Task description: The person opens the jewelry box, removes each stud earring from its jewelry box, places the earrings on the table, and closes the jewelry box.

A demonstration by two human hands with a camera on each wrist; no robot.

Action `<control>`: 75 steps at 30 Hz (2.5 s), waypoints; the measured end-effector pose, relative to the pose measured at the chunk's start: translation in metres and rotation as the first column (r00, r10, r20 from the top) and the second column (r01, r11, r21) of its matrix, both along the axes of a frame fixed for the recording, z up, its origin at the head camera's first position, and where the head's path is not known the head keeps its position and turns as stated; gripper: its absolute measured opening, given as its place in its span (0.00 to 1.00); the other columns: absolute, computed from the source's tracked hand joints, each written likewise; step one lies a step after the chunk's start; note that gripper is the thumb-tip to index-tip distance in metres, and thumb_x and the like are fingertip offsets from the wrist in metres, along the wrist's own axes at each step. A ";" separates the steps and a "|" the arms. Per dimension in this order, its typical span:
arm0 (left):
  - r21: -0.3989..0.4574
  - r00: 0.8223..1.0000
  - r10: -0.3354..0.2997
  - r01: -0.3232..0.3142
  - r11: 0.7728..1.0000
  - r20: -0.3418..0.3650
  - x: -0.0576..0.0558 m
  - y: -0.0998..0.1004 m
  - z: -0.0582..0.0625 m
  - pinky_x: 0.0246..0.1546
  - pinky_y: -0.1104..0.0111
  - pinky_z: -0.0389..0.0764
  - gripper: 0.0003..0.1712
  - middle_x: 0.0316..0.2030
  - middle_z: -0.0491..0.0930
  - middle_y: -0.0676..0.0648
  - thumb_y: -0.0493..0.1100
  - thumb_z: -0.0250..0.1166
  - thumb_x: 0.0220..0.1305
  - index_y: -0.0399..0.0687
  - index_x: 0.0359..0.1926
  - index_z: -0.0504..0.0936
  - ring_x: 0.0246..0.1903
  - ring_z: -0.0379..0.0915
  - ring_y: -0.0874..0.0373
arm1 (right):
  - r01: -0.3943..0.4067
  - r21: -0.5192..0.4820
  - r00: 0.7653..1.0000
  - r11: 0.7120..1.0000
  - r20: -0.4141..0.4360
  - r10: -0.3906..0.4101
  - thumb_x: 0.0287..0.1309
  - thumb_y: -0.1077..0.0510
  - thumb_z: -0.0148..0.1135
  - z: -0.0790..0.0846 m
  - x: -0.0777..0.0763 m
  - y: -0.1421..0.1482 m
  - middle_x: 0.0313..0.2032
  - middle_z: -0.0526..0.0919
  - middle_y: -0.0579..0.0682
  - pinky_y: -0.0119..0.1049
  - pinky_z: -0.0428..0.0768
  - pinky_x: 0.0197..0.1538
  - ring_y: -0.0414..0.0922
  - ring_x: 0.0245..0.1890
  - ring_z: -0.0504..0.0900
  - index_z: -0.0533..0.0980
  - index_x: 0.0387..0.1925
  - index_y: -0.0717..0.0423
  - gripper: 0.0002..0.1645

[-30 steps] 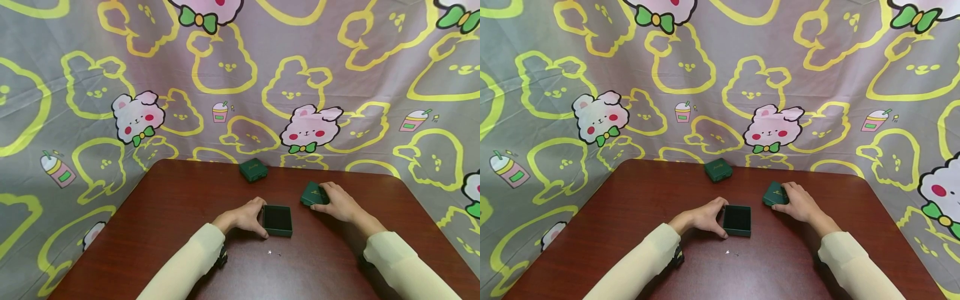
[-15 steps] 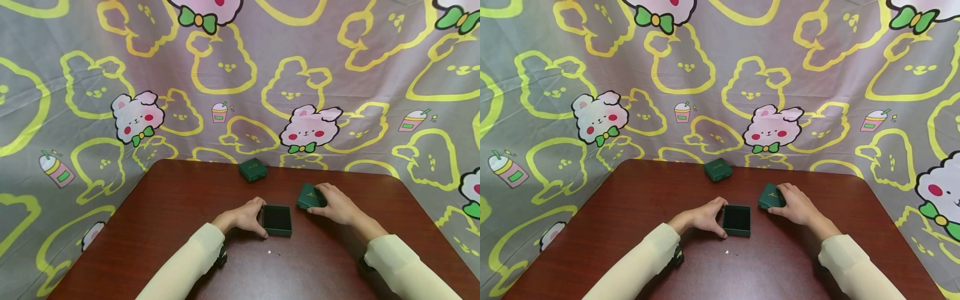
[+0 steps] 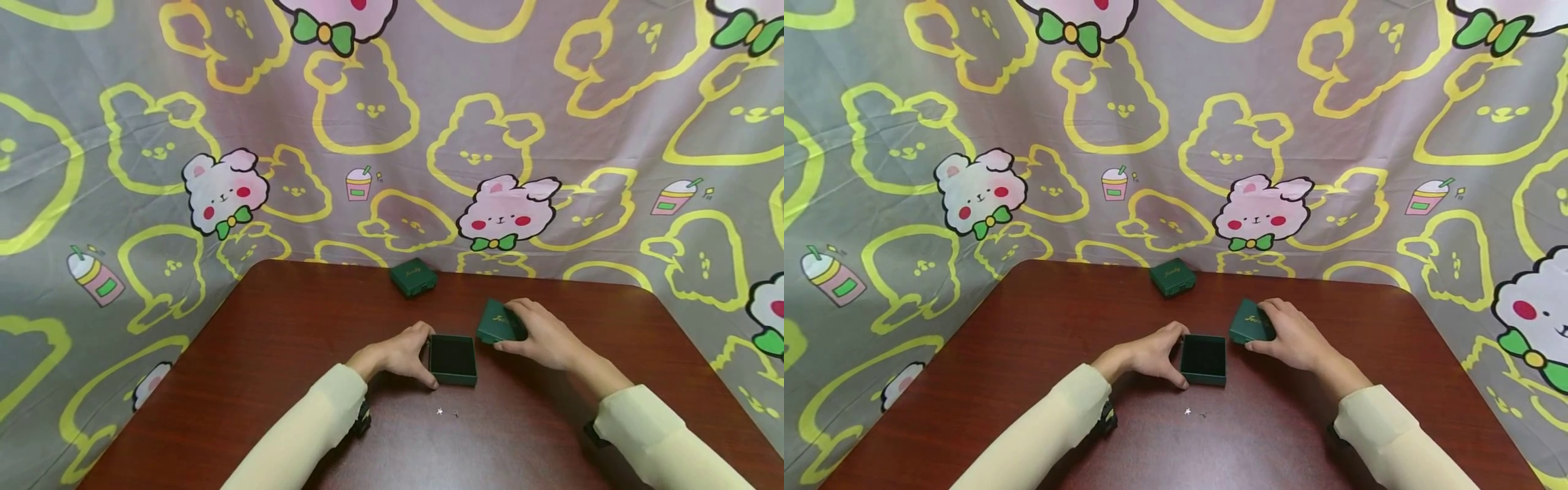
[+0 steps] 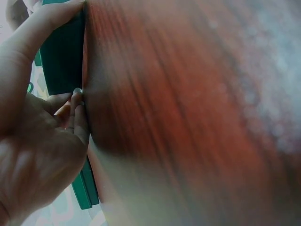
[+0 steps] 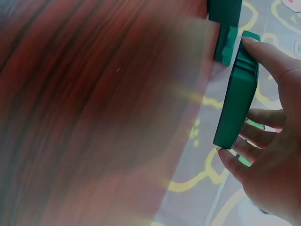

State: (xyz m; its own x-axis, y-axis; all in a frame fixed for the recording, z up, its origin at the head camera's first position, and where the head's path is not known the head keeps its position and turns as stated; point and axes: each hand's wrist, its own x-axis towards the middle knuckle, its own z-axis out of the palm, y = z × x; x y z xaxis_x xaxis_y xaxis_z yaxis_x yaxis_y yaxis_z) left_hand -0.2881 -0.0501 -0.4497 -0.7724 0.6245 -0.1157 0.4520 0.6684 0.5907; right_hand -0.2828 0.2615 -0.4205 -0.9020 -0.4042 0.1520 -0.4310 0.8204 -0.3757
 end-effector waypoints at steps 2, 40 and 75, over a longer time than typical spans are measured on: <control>0.002 1.000 0.002 -0.002 1.000 0.004 0.000 0.000 0.000 0.56 0.71 0.68 0.43 0.49 0.68 0.52 0.50 0.86 0.42 0.45 0.55 0.70 0.50 0.64 0.60 | -0.004 -0.001 1.000 1.000 -0.002 0.004 0.52 0.34 0.75 0.002 0.003 -0.004 0.65 0.71 0.64 0.57 0.78 0.53 0.58 0.57 0.72 0.68 0.68 0.66 0.55; -0.009 1.000 -0.002 0.002 1.000 0.000 -0.001 -0.001 -0.002 0.60 0.70 0.68 0.48 0.53 0.68 0.52 0.55 0.86 0.42 0.46 0.59 0.68 0.54 0.65 0.60 | -0.212 0.003 0.977 0.977 -0.014 0.212 0.52 0.33 0.75 0.003 0.028 -0.063 0.65 0.72 0.54 0.52 0.78 0.57 0.51 0.60 0.74 0.70 0.68 0.59 0.52; -0.003 1.000 -0.007 0.007 1.000 -0.006 -0.001 -0.001 -0.003 0.63 0.68 0.66 0.55 0.60 0.67 0.49 0.55 0.87 0.40 0.47 0.65 0.66 0.59 0.64 0.58 | -0.288 0.026 0.957 0.957 -0.023 0.289 0.53 0.37 0.76 -0.005 0.031 -0.078 0.63 0.74 0.51 0.53 0.77 0.56 0.51 0.60 0.75 0.74 0.66 0.53 0.44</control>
